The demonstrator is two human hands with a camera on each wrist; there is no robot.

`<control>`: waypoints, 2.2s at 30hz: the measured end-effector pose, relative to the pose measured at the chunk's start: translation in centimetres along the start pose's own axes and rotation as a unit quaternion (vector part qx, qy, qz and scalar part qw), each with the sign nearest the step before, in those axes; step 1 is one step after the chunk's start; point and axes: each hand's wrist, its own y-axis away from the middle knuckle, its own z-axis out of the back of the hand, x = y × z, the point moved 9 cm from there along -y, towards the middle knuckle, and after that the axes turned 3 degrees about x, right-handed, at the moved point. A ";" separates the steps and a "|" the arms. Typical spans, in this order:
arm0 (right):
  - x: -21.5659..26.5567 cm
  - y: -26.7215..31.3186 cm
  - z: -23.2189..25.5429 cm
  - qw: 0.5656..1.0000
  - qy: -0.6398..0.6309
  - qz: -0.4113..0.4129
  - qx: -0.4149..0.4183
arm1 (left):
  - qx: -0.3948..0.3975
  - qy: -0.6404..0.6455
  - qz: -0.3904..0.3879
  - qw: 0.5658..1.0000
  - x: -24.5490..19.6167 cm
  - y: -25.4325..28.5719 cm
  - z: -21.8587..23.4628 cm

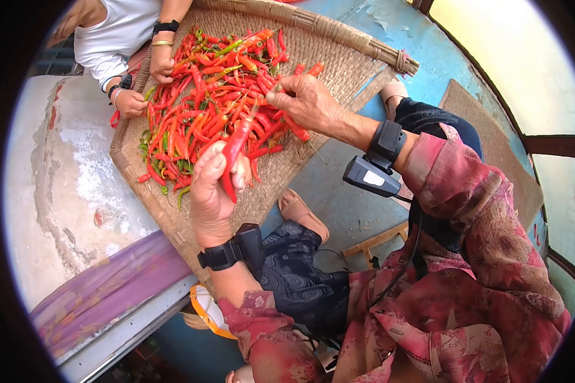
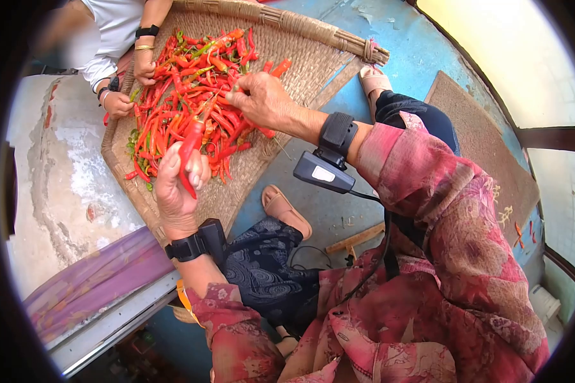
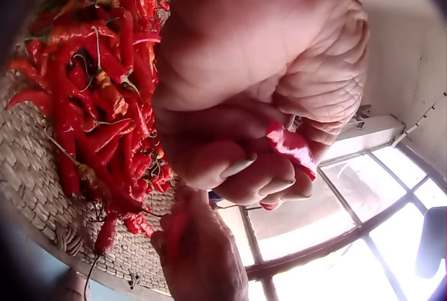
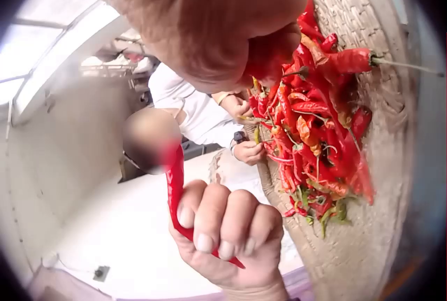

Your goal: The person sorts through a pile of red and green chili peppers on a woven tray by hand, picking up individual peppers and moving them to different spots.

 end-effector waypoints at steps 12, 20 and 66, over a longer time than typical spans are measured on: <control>-1.7 1.5 -2.4 0.963 -0.177 -0.165 0.118 | -0.422 0.119 -0.165 0.883 -2.5 4.2 15.7; 1.4 0.9 -2.5 0.974 -0.188 -0.063 0.114 | -0.197 -0.287 0.057 0.936 1.9 -1.4 2.6; -0.1 1.3 -2.4 0.993 0.059 0.019 0.096 | -0.424 -0.212 0.030 0.880 1.9 5.4 16.9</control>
